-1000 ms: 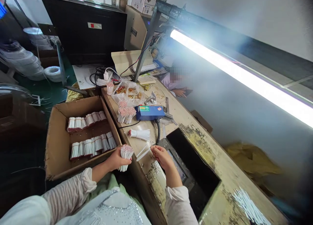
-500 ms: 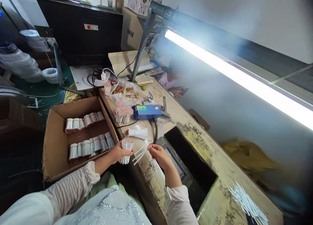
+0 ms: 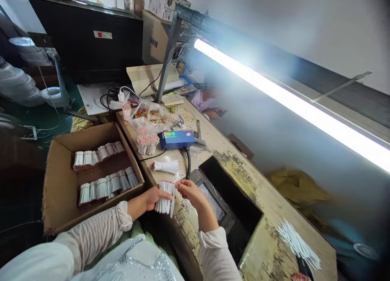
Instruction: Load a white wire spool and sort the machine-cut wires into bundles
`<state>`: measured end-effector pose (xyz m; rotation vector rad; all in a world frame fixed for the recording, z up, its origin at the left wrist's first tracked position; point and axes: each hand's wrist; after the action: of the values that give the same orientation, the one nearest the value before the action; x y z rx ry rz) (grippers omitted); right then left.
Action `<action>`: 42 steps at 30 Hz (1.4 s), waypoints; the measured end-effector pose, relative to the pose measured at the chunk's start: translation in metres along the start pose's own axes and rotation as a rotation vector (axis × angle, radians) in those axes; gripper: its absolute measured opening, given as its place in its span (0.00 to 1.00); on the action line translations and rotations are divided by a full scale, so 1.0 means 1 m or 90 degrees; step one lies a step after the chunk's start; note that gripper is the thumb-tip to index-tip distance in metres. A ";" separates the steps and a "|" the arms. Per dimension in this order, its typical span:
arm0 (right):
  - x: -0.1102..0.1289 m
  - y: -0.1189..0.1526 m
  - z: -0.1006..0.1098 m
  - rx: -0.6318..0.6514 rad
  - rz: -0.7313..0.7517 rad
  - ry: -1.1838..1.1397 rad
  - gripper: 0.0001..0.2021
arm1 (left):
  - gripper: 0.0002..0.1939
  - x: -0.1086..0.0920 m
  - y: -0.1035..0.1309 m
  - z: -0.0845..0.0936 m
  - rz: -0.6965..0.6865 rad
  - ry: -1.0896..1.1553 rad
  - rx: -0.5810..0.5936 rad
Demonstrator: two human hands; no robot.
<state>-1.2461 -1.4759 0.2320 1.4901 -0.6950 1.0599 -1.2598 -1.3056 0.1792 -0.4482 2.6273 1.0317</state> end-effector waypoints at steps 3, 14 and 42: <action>-0.001 0.004 -0.004 -0.021 0.010 -0.011 0.15 | 0.15 0.004 -0.001 -0.005 0.000 0.032 -0.023; -0.008 0.031 -0.020 -0.081 0.145 -0.015 0.19 | 0.16 -0.003 0.015 -0.020 -0.174 -0.008 -0.075; -0.002 0.039 -0.054 -0.081 0.235 -0.056 0.14 | 0.13 -0.009 0.059 -0.021 -0.348 -0.225 -0.194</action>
<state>-1.2941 -1.4318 0.2455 1.3329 -1.1109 1.2053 -1.2778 -1.2774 0.2333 -0.8971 1.8870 1.1834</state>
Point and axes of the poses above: each hand's wrist, its own y-axis away from the middle knuckle, its own z-axis out of the back of the hand, x = y × z, and after that the axes turned 11 degrees about z, right-handed
